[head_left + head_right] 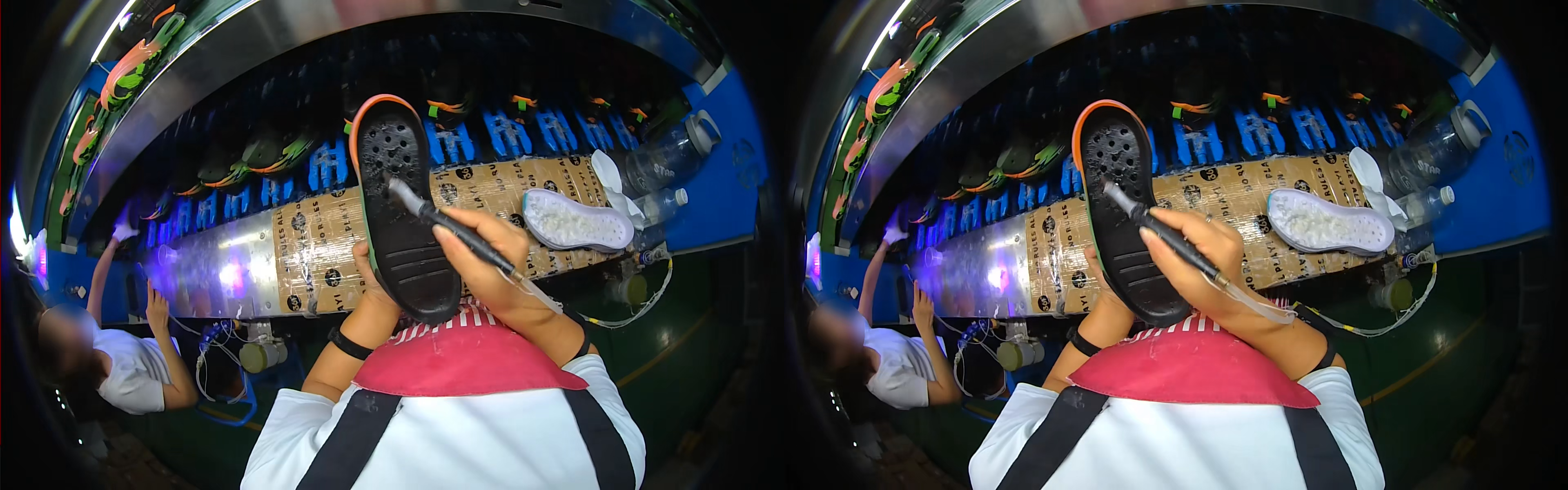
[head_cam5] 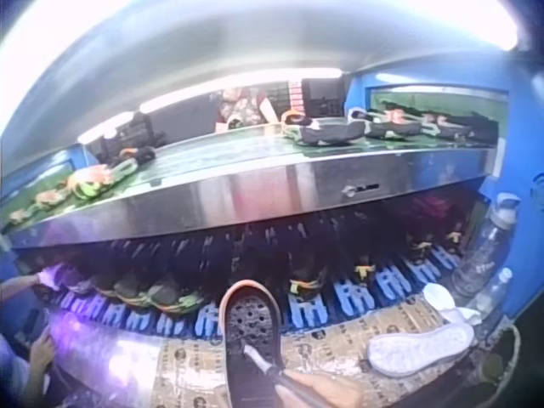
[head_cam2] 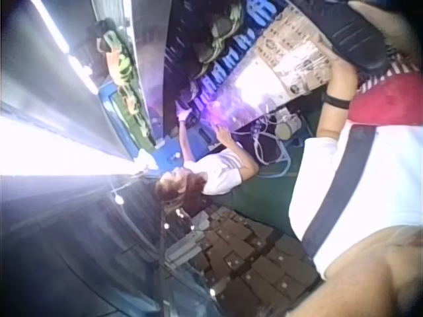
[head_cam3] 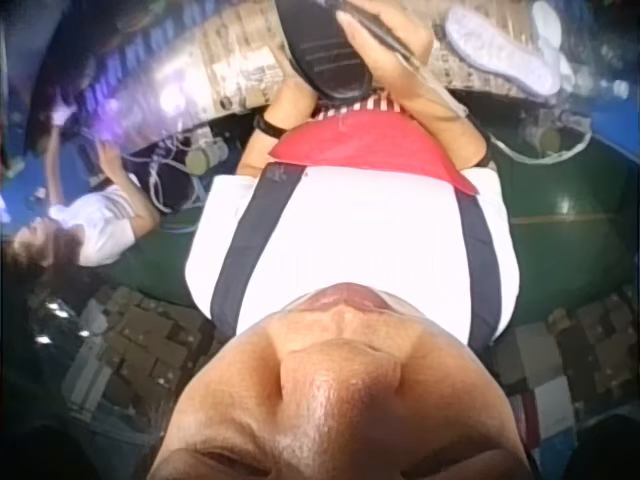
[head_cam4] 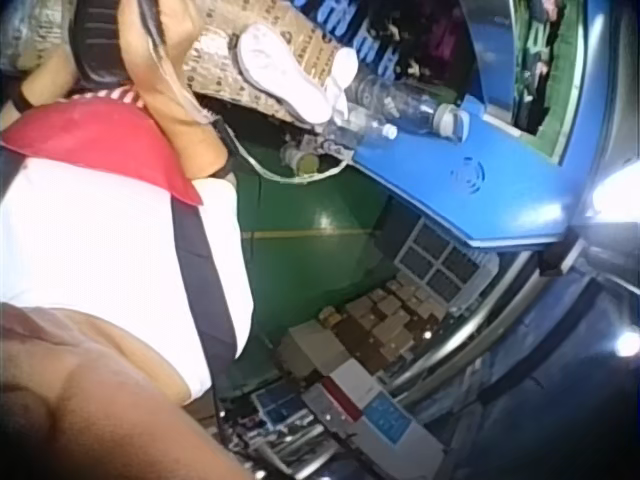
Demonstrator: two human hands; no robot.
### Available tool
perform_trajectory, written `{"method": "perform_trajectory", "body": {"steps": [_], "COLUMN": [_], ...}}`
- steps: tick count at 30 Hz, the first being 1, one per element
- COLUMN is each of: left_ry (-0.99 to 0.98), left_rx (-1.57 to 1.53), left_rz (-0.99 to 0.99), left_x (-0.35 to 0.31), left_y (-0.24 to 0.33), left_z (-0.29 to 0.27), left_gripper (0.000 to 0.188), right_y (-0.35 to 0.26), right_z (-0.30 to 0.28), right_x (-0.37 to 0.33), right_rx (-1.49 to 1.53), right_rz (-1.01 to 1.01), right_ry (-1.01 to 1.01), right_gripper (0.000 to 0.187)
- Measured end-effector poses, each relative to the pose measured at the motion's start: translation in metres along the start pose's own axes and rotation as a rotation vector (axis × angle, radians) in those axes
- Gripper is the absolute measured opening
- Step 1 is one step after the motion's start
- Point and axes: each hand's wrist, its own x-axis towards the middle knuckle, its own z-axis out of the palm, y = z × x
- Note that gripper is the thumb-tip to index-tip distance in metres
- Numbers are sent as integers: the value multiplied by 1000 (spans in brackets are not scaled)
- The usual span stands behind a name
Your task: Applying adhesive to the outsoles of shoes using a brush on a manufacturing line.
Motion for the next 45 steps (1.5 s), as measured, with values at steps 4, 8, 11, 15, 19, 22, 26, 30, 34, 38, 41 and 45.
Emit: {"method": "perform_trajectory", "body": {"steps": [4, 8, 11, 15, 19, 22, 26, 30, 34, 38, 41, 45], "left_ry": [22, 175, -151, 32, -31, 11, -193, -197, -284, -291, -315, -347], "left_rx": [-54, 79, -152, -79, -153, 44, 73, -60, -192, -104, -63, -58], "left_rz": [-68, -42, -36, 78, 19, 42, 100, 111, 76, 195, 195, 176], "left_x": [-6, -5, -3, -3, -2, 5, 17, 15, 25, 22, 24, 27], "left_y": [-6, -9, -7, 1, 6, 3, 13, 11, 18, 26, 29, 31], "left_z": [6, 0, -26, -11, -15, -17, 11, 26, 26, 21, 28, 29], "left_gripper": [77, 72, 65, 71, 89, 96, 99, 96, 95, 95, 95, 98], "right_y": [5, 6, 5, 6, 14, 10, 3, 7, 10, -3, 9, 3], "right_z": [6, 13, 12, 12, 11, 13, 8, 10, 20, 8, 10, 18], "right_x": [12, 7, 2, -2, -2, -3, -3, -7, -14, -10, -18, -22], "right_rx": [-35, 142, 335, 334, 5, 87, 209, -7, 34, 163, -3, 68], "right_rz": [-40, 236, 336, 311, 13, -71, -90, -87, -342, -187, -161, -229], "right_ry": [91, -77, -268, -113, -95, -275, -311, -167, -340, -376, -252, -356], "right_gripper": [19, 21, 21, 21, 23, 21, 21, 20, 21, 20, 23, 22]}}
